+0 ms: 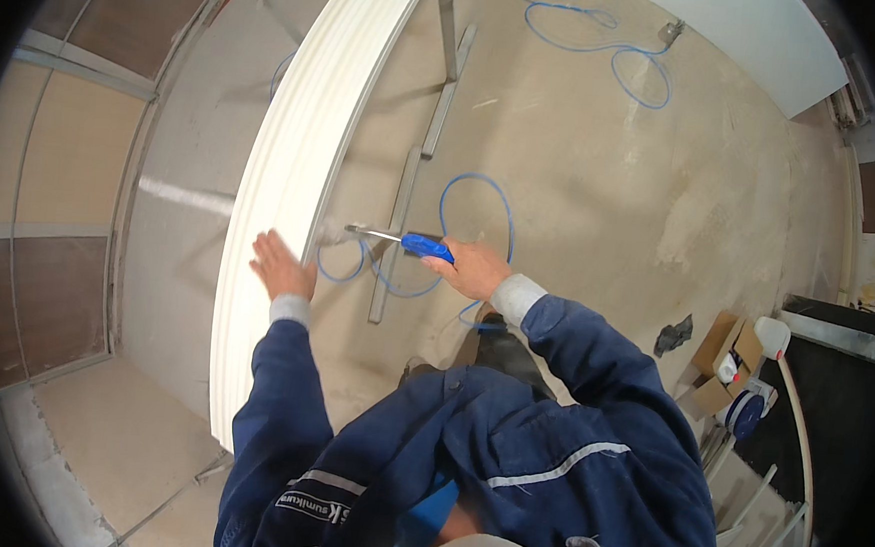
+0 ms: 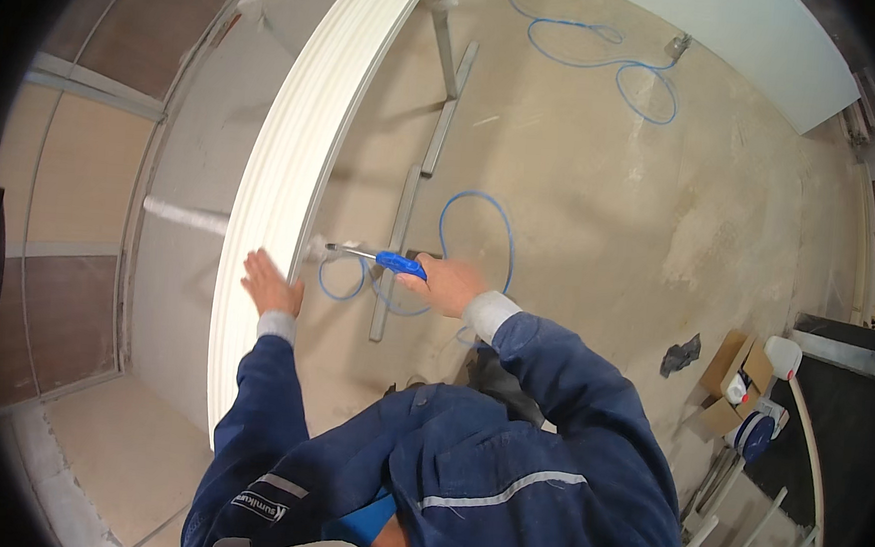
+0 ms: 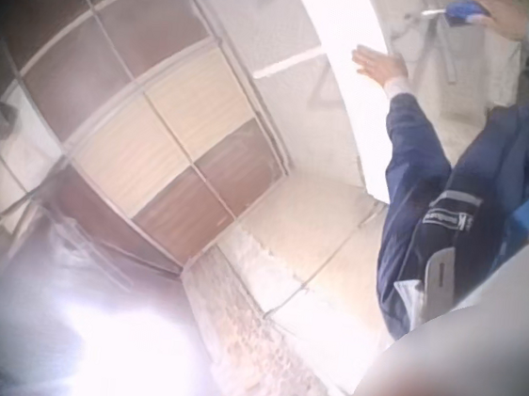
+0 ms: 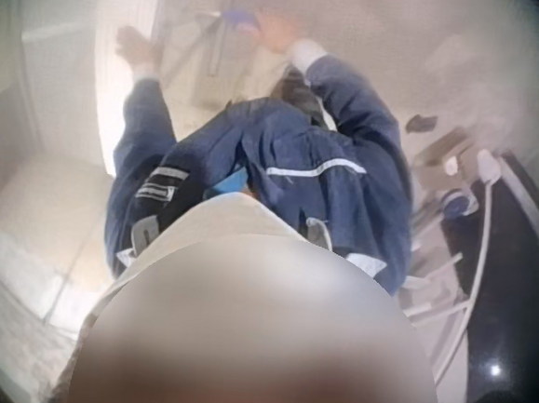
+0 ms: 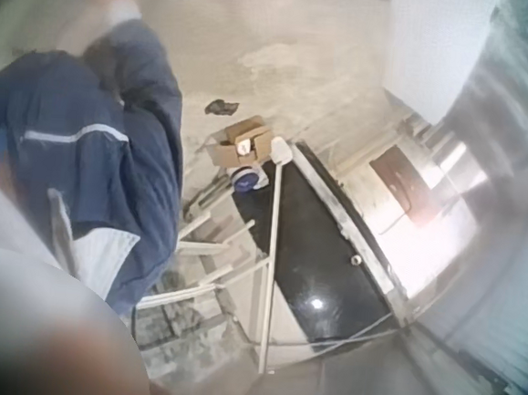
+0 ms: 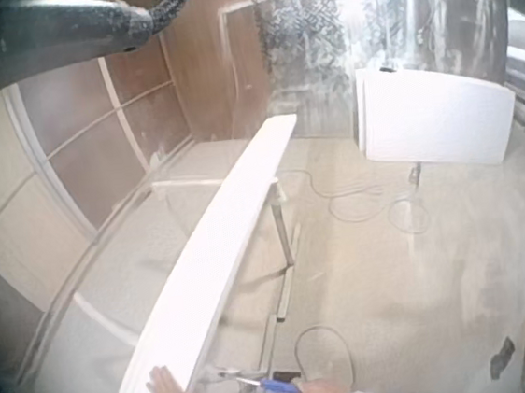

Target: The person wipes a long white wooden panel with a cloth, then uses a spray gun to apply paint to both sides of the panel. The person flips the panel over to access the other side and continues spraying.

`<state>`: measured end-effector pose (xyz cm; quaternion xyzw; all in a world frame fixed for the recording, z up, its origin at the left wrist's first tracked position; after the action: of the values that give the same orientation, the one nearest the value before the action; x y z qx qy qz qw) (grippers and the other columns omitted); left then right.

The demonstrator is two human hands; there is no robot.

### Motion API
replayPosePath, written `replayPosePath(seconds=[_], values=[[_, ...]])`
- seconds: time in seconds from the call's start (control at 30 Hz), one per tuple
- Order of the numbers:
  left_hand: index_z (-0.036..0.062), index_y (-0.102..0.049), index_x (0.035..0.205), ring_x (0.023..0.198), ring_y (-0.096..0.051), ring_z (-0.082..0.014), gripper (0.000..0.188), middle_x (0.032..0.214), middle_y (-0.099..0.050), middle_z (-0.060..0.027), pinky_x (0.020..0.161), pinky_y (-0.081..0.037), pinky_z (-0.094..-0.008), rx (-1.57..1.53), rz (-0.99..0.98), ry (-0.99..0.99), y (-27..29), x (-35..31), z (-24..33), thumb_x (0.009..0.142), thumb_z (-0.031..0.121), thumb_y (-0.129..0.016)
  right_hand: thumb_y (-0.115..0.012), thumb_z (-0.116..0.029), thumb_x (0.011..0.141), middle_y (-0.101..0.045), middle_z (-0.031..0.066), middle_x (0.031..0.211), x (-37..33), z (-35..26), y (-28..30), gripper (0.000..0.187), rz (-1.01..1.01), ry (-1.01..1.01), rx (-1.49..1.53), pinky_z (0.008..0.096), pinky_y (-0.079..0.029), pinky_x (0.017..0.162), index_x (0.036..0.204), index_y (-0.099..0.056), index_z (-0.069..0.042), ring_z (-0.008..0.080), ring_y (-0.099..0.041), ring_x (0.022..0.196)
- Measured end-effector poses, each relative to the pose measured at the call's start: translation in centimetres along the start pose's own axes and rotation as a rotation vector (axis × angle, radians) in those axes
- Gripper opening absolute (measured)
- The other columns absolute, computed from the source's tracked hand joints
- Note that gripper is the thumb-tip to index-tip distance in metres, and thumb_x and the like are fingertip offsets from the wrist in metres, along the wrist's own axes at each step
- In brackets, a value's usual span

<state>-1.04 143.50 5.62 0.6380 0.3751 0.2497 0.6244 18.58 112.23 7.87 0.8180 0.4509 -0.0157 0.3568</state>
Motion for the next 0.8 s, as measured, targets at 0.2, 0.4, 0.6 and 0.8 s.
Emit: replayPosePath(seconds=[0.2, 0.4, 0.6, 0.8], values=[[0.0001, -0.014, 0.161, 0.158, -0.009, -0.0357, 0.114, 0.169, -0.015, -0.0225, 0.126, -0.012, -0.0578, 0.055, -0.028, 0.049, -0.2, 0.3, 0.8, 0.077, 0.031, -0.084, -0.057, -0.054, 0.100, -0.070, 0.0272, 0.091, 8.1, 1.0, 12.0, 0.055, 0.290, -0.049, 0.185, 0.0528, -0.051, 0.076, 0.104, -0.065, 0.001, 0.0471, -0.067, 0.088], [-0.0010, -0.011, 0.162, 0.158, -0.009, -0.0378, 0.121, 0.169, -0.014, -0.0232, 0.126, -0.013, -0.0580, 0.052, -0.018, 0.041, -1.0, 1.3, 0.8, 0.072, 0.029, -0.086, -0.057, -0.052, 0.100, -0.070, 0.0268, 0.089, 18.5, 4.3, 27.2, 0.054, 0.524, -0.071, 0.282, 0.0528, -0.051, 0.075, 0.102, -0.065, 0.001, 0.0472, -0.067, 0.087], [-0.0026, -0.008, 0.162, 0.158, -0.004, -0.0391, 0.121, 0.170, -0.009, -0.0250, 0.126, -0.009, -0.0576, 0.045, 0.000, 0.130, -1.1, 4.2, 3.2, 0.080, 0.053, -0.077, -0.059, -0.054, 0.099, -0.070, 0.0255, 0.091, 22.3, 12.0, 31.7, 0.053, 0.119, 0.079, -0.067, 0.0509, -0.052, 0.077, 0.106, -0.067, -0.002, 0.0459, -0.068, 0.088], [-0.0087, -0.013, 0.160, 0.156, -0.007, -0.0447, 0.126, 0.167, -0.014, -0.0308, 0.126, -0.005, -0.0553, 0.048, -0.028, 0.094, 1.1, 12.6, 15.2, 0.079, 0.066, -0.074, -0.067, -0.050, 0.094, -0.073, 0.0239, 0.104, 21.0, 28.6, 31.3, 0.047, -0.268, -0.300, -0.214, 0.0502, -0.053, 0.085, 0.118, -0.069, -0.009, 0.0435, -0.069, 0.100]])
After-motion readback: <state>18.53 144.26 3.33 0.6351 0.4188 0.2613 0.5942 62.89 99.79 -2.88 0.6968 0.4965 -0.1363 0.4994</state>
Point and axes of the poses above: each hand's wrist, its own x-axis towards the middle knuckle, its own y-axis out of the back of the hand, z = x × y, the point moved 3 cm from there along x, towards the middle knuckle
